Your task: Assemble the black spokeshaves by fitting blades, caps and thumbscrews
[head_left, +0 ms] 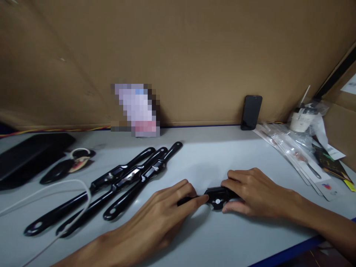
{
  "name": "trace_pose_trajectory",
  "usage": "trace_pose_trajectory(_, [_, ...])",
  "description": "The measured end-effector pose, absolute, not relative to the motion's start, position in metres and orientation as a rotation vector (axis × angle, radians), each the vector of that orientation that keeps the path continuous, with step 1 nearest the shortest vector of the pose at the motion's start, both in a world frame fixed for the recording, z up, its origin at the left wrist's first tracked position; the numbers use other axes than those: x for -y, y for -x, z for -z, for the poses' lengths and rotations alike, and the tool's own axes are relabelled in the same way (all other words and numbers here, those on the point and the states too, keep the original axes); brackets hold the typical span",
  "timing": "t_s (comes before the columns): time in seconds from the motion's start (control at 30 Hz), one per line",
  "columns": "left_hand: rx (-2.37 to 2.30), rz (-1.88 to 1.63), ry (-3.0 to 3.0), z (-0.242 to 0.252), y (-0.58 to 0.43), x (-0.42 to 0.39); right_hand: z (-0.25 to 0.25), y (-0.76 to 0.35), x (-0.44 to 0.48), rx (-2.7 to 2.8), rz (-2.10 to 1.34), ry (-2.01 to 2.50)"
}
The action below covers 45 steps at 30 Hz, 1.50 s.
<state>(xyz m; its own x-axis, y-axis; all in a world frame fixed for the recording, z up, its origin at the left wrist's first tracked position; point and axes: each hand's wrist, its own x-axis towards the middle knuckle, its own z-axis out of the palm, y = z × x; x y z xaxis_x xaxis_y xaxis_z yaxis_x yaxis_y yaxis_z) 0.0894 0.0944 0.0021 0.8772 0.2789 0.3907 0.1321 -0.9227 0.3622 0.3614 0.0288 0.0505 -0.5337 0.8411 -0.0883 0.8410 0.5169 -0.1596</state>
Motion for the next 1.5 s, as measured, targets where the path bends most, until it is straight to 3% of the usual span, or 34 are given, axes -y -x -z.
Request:
trace_pose_trajectory(0.5, [-0.287, -0.658, -2.758, -0.001, -0.088, -0.096, -0.061, -0.374, -0.03, 2.663, -0.464, 1.475])
trace_pose_trajectory(1.5, [-0.321, -0.632, -2.752, 0.0, -0.086, -0.095, -0.057, -0.37, -0.027, 2.69, -0.407, 1.506])
